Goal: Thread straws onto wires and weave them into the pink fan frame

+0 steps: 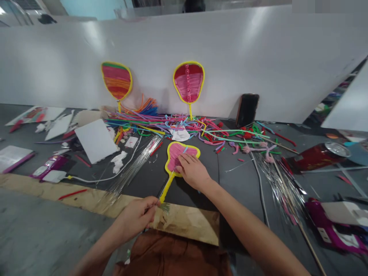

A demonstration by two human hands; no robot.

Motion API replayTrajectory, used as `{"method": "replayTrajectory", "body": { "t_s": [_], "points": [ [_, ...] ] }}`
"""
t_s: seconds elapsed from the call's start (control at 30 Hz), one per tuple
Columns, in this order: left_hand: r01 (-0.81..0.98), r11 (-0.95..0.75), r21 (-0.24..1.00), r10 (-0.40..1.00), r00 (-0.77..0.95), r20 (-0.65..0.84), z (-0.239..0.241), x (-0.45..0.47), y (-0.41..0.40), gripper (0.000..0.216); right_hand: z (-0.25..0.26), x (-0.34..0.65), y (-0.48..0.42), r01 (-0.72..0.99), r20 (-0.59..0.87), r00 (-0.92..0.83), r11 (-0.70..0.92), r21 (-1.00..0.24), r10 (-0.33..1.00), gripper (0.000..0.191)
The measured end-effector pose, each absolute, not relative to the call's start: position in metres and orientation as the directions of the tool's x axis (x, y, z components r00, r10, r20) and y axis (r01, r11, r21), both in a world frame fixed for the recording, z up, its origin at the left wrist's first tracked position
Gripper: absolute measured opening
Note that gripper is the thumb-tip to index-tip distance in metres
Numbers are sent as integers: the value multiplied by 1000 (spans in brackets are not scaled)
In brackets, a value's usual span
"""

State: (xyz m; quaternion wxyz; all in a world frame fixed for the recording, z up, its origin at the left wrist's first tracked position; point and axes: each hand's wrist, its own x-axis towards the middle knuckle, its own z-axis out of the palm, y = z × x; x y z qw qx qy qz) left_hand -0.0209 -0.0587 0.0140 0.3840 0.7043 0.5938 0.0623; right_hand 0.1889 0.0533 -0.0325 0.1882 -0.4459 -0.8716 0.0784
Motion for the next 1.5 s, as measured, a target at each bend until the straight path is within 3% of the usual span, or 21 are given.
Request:
{"method": "replayTrajectory", "body": {
  "t_s": [0.1,0.3,0.47,0.87,0.97,1.07,1.2,1.33,1.5],
  "points": [
    [786,50,617,882,254,-396,16,-18,-58,25,-33,189,58,746,260,-537,596,-297,802,40],
    [761,68,646,888,249,-386,13,-16,-59,47,-41,187,63,747,267,-530,592,-302,805,40],
    [799,13,602,898,256,-359,2,-13,-64,46,-43,186,63,744,247,-542,595,-303,804,40],
    [720,67,690,935,196,-295,-6,-14,-63,44,-46,186,68,735,260,-545,603,-309,797,42],
    [655,151,741,918,185,-351,-8,-16,-64,45,-50,187,68,730,266,-554,614,-301,789,41],
    [476,333,814,848,226,-479,-9,-18,-64,53,-53,188,68,732,278,-555,619,-283,784,41],
    [312,483,818,762,311,-568,-7,-21,-61,63,-56,189,68,735,293,-553,622,-269,780,42],
    [328,506,798,741,307,-597,-7,-21,-59,66,-57,190,68,736,301,-551,623,-263,778,43],
    [428,418,801,810,224,-542,-11,-18,-65,63,-58,191,68,716,322,-553,636,-288,768,42]
  ]
}}
